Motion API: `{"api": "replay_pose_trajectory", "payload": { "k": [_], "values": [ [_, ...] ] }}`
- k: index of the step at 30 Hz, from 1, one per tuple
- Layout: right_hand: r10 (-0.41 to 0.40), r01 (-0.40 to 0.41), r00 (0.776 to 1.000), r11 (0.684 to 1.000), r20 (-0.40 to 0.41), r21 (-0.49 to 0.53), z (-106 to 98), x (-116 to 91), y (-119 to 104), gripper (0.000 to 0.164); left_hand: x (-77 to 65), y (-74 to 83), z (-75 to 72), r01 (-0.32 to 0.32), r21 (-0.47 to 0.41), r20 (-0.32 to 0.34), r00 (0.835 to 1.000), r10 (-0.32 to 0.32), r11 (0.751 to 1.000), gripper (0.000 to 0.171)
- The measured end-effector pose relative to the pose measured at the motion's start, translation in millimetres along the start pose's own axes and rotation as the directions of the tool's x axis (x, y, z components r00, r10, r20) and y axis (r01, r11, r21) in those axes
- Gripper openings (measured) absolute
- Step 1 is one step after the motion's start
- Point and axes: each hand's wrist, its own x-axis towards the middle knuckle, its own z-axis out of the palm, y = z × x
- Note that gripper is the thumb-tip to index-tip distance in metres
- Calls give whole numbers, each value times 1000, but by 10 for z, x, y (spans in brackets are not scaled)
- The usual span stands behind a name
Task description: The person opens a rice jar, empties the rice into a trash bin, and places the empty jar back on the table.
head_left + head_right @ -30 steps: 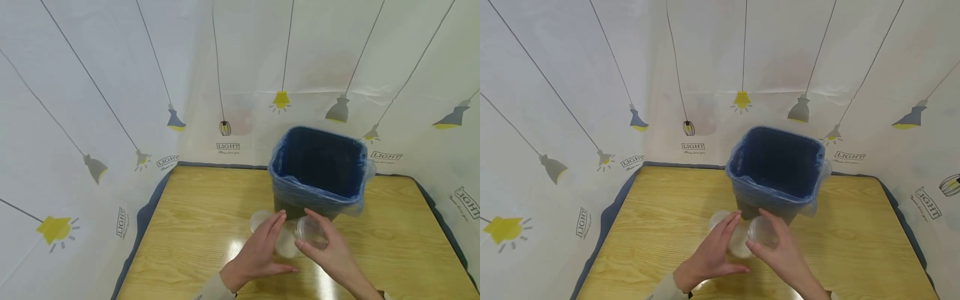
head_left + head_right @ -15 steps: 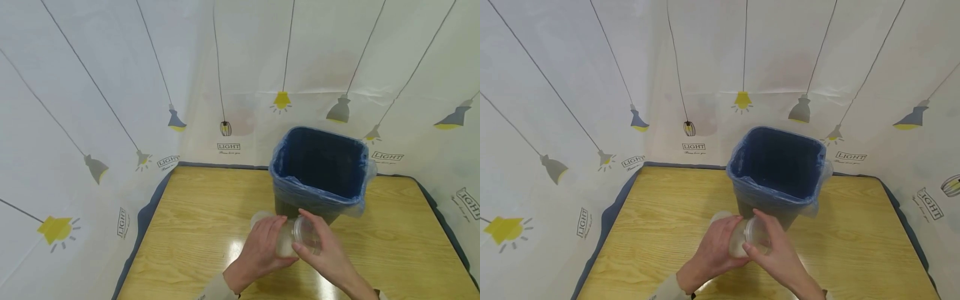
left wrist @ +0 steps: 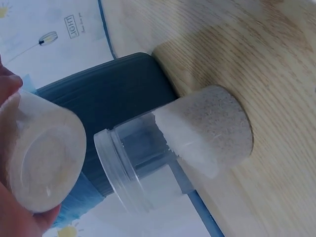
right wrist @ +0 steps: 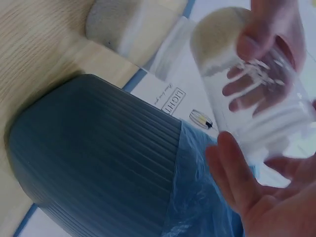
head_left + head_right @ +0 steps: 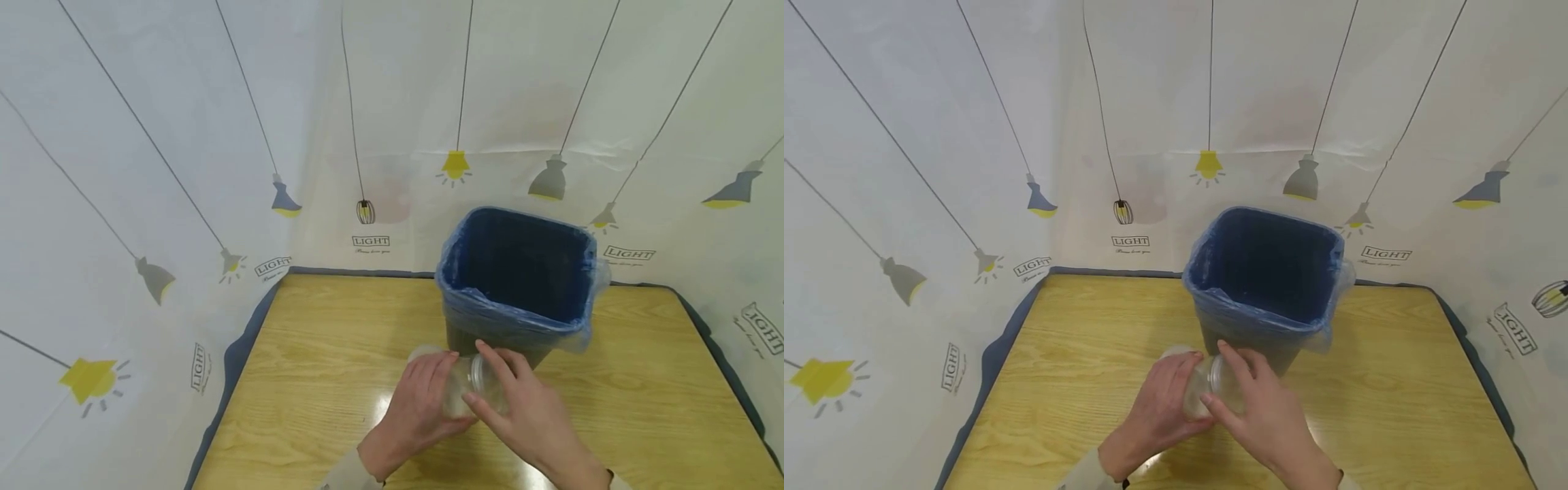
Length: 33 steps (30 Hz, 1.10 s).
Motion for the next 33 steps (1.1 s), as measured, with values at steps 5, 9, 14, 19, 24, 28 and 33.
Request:
{"api": "replay_pose_trajectory", "payload": {
  "k": [5, 9, 14, 19, 24, 28, 33],
  "values": [
    [-132, 126, 983, 991, -130, -51, 89, 2, 28, 61, 26, 7, -34, 14, -114, 42, 999, -10, 993, 99],
    [-223, 213, 953, 974, -205, -72, 116, 27, 60, 63, 39, 13, -54, 22, -159, 66, 998, -12, 987, 99],
    [-286, 280, 931, 958, -227, -61, 116, 56, 103, 63, 55, 19, -99, 111, -255, 175, 982, -68, 961, 101],
    [-317, 324, 927, 946, -201, 1, 103, 84, 157, 55, 89, -5, -162, 321, -380, 403, 901, -157, 867, 95],
    [-402, 413, 895, 911, -193, 19, 95, 126, 208, 59, 103, -28, -204, 409, -437, 523, 840, -145, 801, 92],
    [-446, 458, 878, 888, -172, 35, 81, 144, 239, 62, 111, -35, -224, 415, -437, 549, 826, -128, 798, 92],
    [-468, 480, 874, 875, -133, 72, 48, 122, 275, 67, 128, -38, -237, 379, -419, 545, 832, -106, 825, 93]
  ]
}}
